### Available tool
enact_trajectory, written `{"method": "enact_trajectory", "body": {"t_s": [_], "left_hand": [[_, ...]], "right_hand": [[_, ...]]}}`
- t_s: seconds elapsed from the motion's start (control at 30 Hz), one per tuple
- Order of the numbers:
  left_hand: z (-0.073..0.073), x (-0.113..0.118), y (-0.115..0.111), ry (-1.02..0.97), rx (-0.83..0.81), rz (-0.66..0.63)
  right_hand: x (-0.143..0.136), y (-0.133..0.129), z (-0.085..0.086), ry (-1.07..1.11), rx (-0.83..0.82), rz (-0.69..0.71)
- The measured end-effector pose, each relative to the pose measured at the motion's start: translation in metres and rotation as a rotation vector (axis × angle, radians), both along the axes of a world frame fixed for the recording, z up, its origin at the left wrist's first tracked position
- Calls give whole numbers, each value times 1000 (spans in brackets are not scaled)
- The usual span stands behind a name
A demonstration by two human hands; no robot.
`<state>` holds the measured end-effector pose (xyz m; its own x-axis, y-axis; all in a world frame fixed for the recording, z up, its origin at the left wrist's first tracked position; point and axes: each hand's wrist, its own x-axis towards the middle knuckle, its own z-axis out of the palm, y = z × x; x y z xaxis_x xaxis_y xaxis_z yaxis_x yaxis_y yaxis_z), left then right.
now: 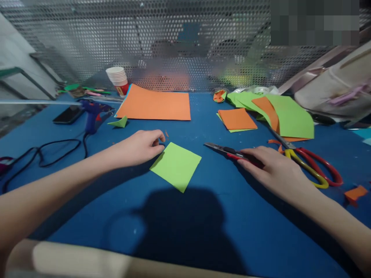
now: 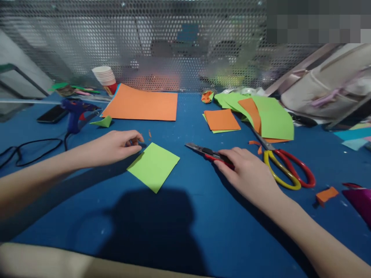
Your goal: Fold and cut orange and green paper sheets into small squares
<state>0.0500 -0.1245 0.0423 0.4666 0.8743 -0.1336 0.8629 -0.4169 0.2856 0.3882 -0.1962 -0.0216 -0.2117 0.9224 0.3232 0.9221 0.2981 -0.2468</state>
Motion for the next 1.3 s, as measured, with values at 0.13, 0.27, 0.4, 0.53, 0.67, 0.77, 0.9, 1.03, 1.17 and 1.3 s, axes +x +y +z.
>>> {"method": "enact_trajectory", "body": {"t_s": [0.13, 0.27, 0.4, 0.53, 0.67, 0.77, 0.9, 1.03, 1.17, 1.3], "left_hand": [[-2, -12, -15, 20, -48, 26], [-9, -17, -24, -73, -64, 63], [-15, -18, -25, -166, -59, 76], [-20, -17, -25, -246, -46, 76], [-25, -17, -27, -330, -58, 97], [-30, -18, -28, -412, -93, 123], [-34, -19, -29, -500, -147, 179], [-33, -18, -31, -555, -191, 215], [-34, -17, -35, -663, -150, 236], [-38, -21, -34, -942, -149, 324]], "right_hand": [[-2, 2, -1, -104, -9, 22], [-16, 1, 10, -102, 89, 119], [-51, 1, 24, -41, 23, 324], [-89, 16, 31, -22, -161, 414], [-112, 34, 32, -97, -301, 345], [-119, 38, 32, -128, -361, 289], [-120, 33, 31, 34, -493, 192], [-117, 22, 29, 234, -557, 133], [-112, 12, 24, 391, -511, 153], [-107, 11, 16, 587, -448, 129]]}}
